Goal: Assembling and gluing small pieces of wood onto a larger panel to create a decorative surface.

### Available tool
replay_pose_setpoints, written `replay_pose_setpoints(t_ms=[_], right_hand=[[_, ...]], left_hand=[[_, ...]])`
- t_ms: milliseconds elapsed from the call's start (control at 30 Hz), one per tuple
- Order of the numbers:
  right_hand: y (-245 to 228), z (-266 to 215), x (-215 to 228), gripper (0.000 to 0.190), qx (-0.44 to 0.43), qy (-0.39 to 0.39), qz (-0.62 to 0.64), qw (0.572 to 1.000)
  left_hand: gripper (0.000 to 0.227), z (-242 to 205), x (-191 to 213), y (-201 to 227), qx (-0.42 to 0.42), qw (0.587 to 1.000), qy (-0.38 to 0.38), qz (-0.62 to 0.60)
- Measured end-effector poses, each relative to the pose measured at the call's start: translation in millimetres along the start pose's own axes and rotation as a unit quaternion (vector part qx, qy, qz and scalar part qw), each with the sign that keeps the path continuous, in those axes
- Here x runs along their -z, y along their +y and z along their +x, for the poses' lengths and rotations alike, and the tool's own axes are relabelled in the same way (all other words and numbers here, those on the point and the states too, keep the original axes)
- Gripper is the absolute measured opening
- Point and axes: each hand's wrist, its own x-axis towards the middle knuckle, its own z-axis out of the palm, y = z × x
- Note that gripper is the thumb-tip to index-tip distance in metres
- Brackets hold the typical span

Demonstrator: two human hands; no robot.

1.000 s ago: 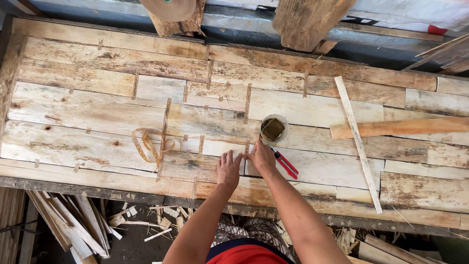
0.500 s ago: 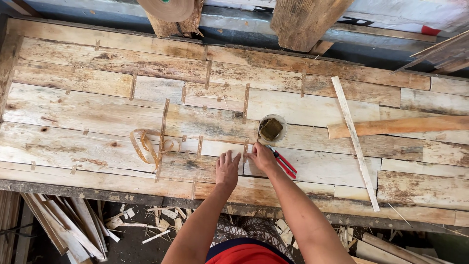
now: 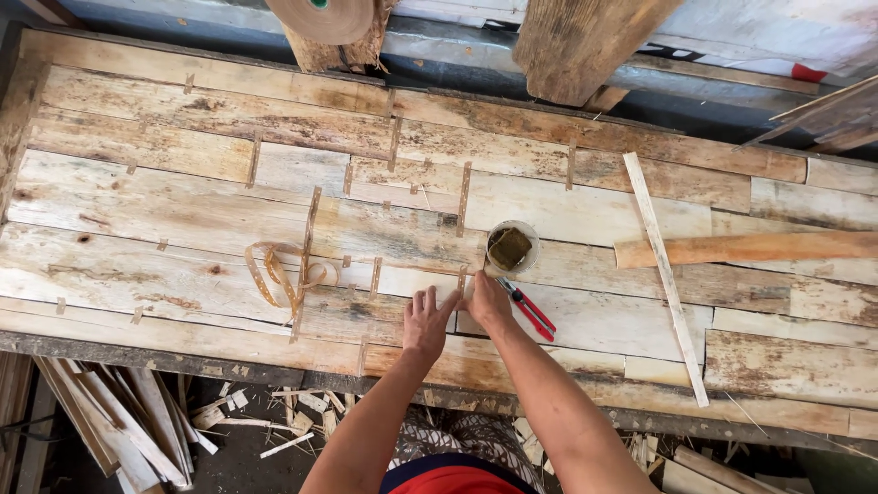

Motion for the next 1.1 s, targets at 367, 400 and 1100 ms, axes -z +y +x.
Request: replay_pose_setpoints(t_ms=[367,400,1100], right_hand=[[16,-3,10,0.068,0.038,-0.067,0.039,0.996],[21,2,4,0.059,0.019,-0.069,0.05,0.996],[1,9,17,0.054,-0.032,0.013,0.082,0.996]], left_hand=[[0.076,10,-23,-6,-0.004,1.0,0.007,-0.001],[0.074,10,-22,-7,-0.004,1.0,0.018,-0.007],[0.068,11,-34,-10,0.025,0.991,0.094,-0.087]])
